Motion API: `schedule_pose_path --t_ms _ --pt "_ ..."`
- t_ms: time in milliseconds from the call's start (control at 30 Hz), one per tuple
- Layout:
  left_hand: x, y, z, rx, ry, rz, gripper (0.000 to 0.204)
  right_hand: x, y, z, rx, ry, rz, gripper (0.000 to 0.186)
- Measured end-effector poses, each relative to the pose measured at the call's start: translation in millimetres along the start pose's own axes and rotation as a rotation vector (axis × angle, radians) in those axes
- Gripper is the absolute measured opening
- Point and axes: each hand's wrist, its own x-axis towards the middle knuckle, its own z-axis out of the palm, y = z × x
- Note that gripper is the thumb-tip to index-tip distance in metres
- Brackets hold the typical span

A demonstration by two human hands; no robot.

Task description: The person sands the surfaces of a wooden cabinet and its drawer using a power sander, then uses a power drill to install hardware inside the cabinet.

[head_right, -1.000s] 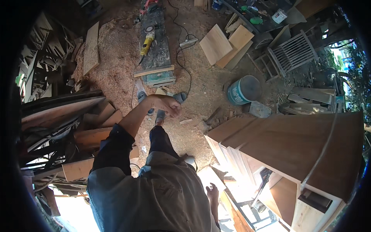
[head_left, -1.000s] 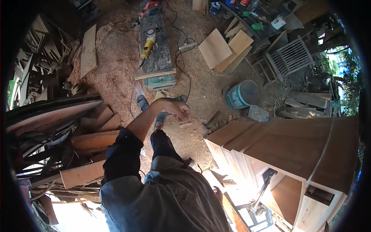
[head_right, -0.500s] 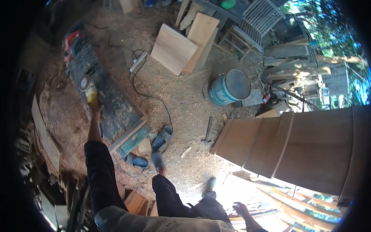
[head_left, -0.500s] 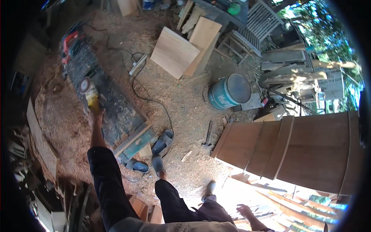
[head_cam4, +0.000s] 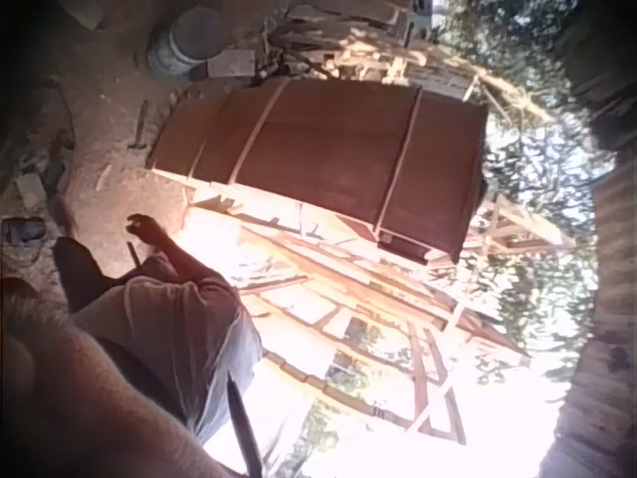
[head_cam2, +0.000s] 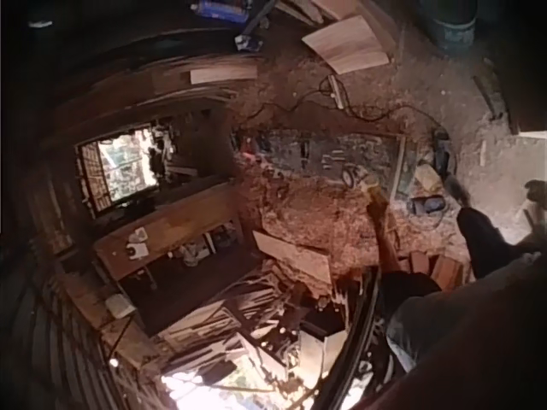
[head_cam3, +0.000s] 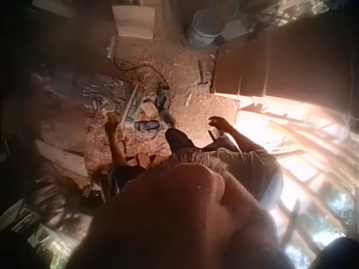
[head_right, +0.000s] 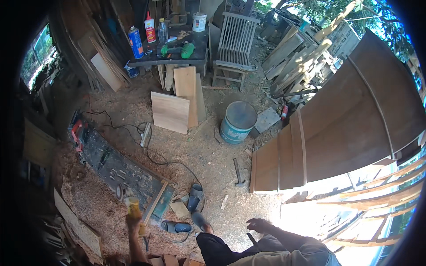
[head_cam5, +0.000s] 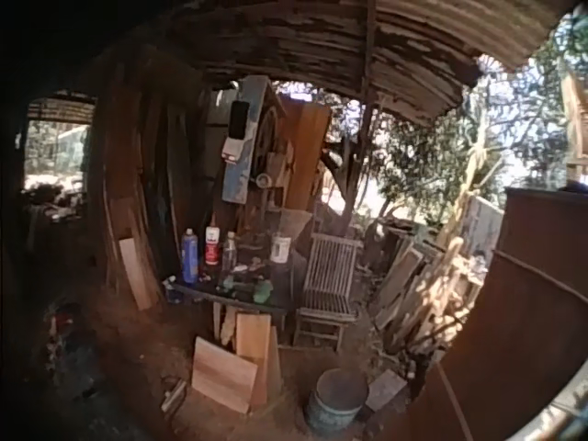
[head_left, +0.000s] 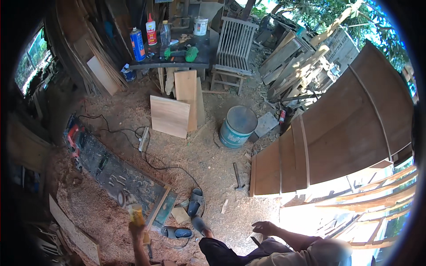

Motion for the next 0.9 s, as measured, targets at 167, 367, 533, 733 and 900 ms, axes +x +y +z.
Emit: schedule_pose_path --t_ms 167,367,533,733,900 --pt "-271 87 69 -0.124 -0.397 -0.114 0.056 -19 -55 11 0.372 -0.466 -0.219 0.070" --pt "-513 277 175 0.266 -0.756 0.330 0.064 -116 43 17 1.435 -0.363 -0.174 0.052" --pt "-618 225 296 0.195 -0.800 0.916 0.088 -230 153 -71 1.666 -0.212 -0.408 0.046" --pt "-722 288 336 0.088 -1.072 0.416 0.079 -336 243 -172 1.623 0.182 -0.982 0.054" --pt "-772 323 375 -0.295 -1.483 0.093 0.051 -406 268 -216 1.431 0.589 -1.097 0.056"
